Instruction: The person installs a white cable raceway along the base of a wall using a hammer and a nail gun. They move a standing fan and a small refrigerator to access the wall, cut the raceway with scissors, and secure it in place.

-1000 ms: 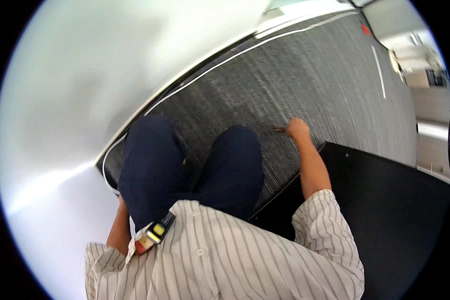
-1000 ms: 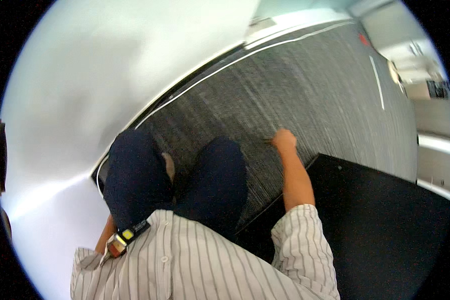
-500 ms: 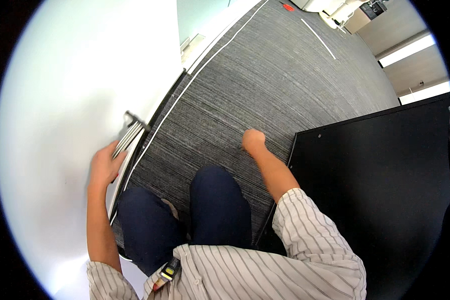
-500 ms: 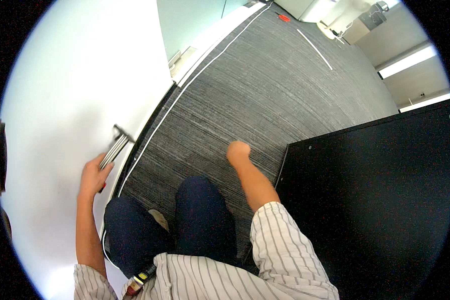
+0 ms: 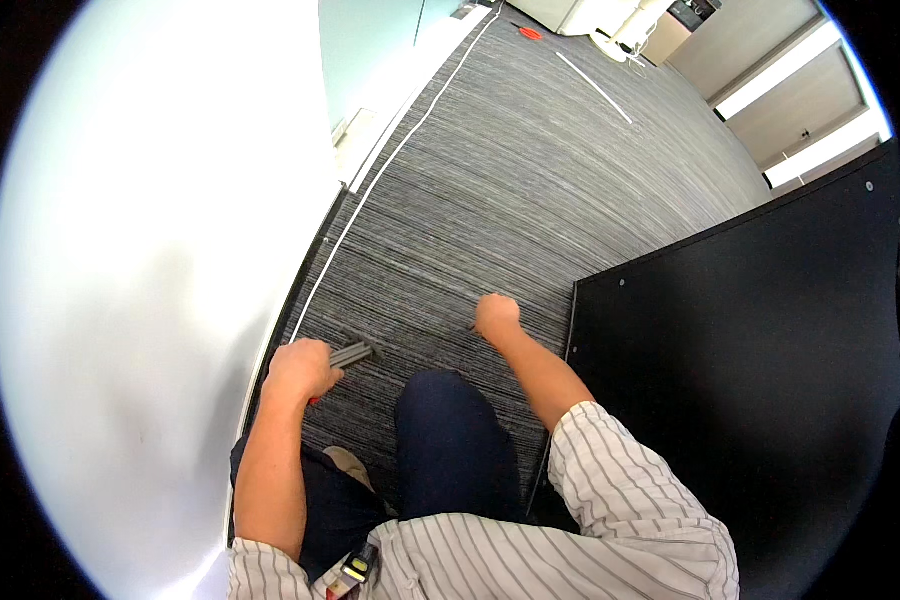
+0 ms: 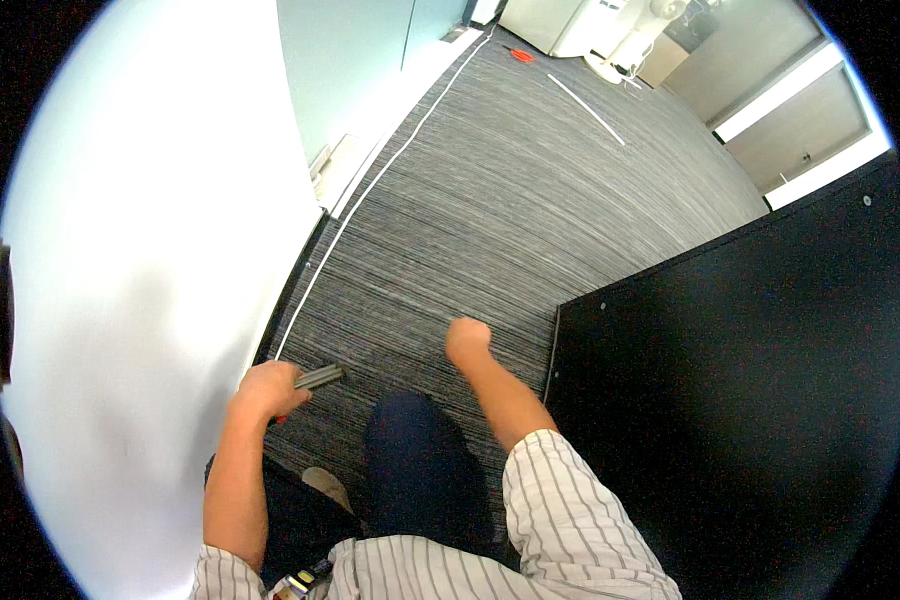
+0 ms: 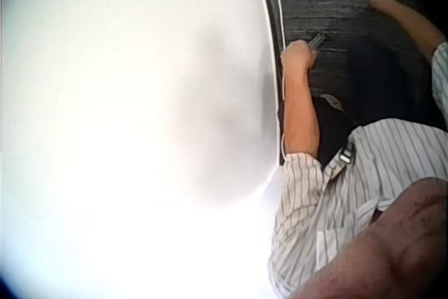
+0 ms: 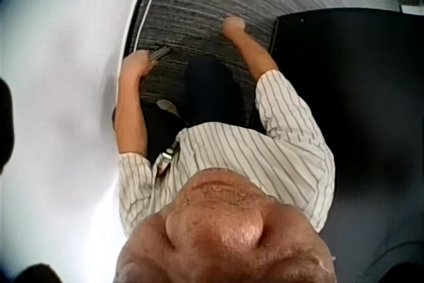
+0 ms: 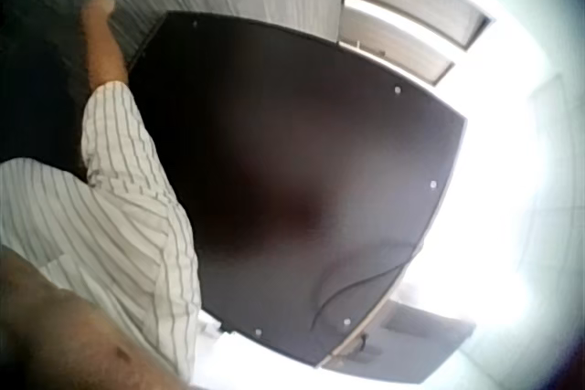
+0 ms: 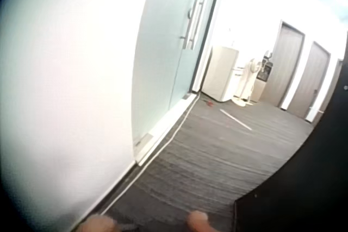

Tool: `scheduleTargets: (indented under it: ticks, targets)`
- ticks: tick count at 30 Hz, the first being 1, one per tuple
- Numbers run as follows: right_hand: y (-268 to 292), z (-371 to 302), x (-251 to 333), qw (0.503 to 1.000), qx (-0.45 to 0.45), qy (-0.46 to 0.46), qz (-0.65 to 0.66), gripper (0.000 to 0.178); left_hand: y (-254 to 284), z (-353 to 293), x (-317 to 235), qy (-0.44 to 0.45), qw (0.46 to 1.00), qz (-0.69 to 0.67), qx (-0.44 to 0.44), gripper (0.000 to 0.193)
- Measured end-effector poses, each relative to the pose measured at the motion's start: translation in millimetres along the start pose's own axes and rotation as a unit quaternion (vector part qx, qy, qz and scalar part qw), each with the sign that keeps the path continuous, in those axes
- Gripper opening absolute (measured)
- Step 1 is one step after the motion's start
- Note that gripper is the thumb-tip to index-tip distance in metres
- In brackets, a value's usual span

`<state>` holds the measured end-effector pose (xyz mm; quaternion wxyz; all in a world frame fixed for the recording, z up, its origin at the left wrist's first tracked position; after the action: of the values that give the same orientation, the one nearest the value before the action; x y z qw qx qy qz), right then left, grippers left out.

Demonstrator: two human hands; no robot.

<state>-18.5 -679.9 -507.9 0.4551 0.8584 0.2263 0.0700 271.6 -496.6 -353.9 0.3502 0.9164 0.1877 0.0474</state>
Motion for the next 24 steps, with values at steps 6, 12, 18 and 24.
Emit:
scheduleTargets:
  ticks: [6,12,18,24]
  targets:
    - [-6,-6,-1,1.000,-0.022,0.000,0.013,0.025,18,9,-15,-0.030,0.997,-0.064,0.007,0.032]
    - [-45,-48,-7,0.993,-0.046,-0.086,0.070,0.017,10,16,-9,-0.052,0.989,-0.133,-0.046,0.030]
    - [-65,-59,-16,0.973,-0.057,-0.144,0.170,0.023,-23,6,-13,0.018,0.980,-0.194,-0.030,0.033]
    - [-1,-62,14,0.956,0.024,-0.146,0.253,0.040,-78,-23,-29,0.088,0.946,-0.312,0.012,0.040]
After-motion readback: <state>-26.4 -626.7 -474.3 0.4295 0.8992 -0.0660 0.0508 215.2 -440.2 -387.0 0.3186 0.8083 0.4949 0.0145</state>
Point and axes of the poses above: each hand's wrist, its own z-axis towards the middle knuckle, its own y-axis out of the back of the hand, x = y × z, the point moved 2 cm from there along z, towards the middle knuckle, and after that the axes turned 5 degrees about y, right-handed, at the moved point
